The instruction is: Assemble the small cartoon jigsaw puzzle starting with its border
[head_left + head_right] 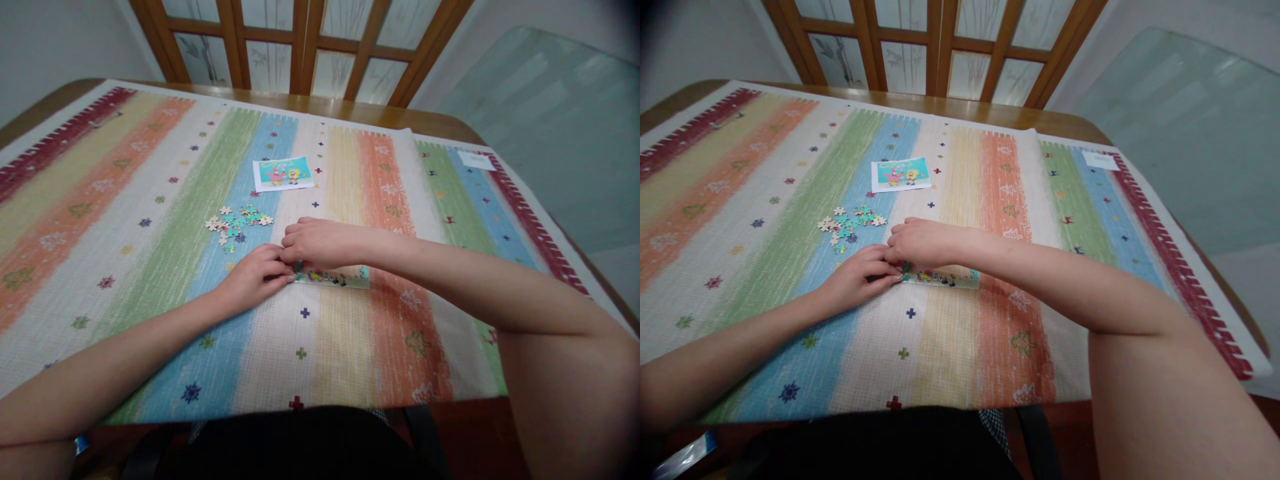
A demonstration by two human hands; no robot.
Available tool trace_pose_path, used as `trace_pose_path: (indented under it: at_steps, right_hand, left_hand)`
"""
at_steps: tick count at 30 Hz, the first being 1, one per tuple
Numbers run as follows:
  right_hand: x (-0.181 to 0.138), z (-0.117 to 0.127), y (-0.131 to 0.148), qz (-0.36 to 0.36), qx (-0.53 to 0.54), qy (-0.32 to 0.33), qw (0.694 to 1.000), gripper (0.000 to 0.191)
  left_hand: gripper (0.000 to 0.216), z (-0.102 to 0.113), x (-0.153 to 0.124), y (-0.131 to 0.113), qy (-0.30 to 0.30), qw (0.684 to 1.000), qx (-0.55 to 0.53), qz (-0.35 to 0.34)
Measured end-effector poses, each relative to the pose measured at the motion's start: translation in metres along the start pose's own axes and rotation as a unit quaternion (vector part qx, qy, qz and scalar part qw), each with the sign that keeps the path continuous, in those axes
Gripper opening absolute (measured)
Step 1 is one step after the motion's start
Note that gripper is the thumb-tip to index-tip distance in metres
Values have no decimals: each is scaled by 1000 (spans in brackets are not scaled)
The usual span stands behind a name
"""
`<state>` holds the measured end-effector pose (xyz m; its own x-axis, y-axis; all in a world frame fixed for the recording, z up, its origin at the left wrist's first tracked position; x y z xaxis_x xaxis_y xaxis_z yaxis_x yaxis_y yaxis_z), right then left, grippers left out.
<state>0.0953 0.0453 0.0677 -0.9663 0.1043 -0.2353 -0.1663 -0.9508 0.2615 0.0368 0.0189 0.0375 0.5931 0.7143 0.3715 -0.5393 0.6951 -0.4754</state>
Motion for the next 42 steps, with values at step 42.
trace_pose_path:
  at_steps: [42]
  right_hand:
    - [-79,-48,39,-65,16,-329,942,19]
  left_hand:
    - [24,-4,24,31,115,984,82,111]
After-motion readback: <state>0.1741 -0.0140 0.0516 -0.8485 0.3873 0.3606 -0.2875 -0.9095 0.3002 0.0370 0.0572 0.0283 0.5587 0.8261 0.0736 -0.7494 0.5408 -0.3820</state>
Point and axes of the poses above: each hand's wrist, its own x-axis towards the middle knuckle, its own z-axis out of the back of the hand, y = z × x, the point moved 9 cm from there along x, towards the middle knuckle, and after that the axes turned 10 degrees about x, right-handed, at the moved point
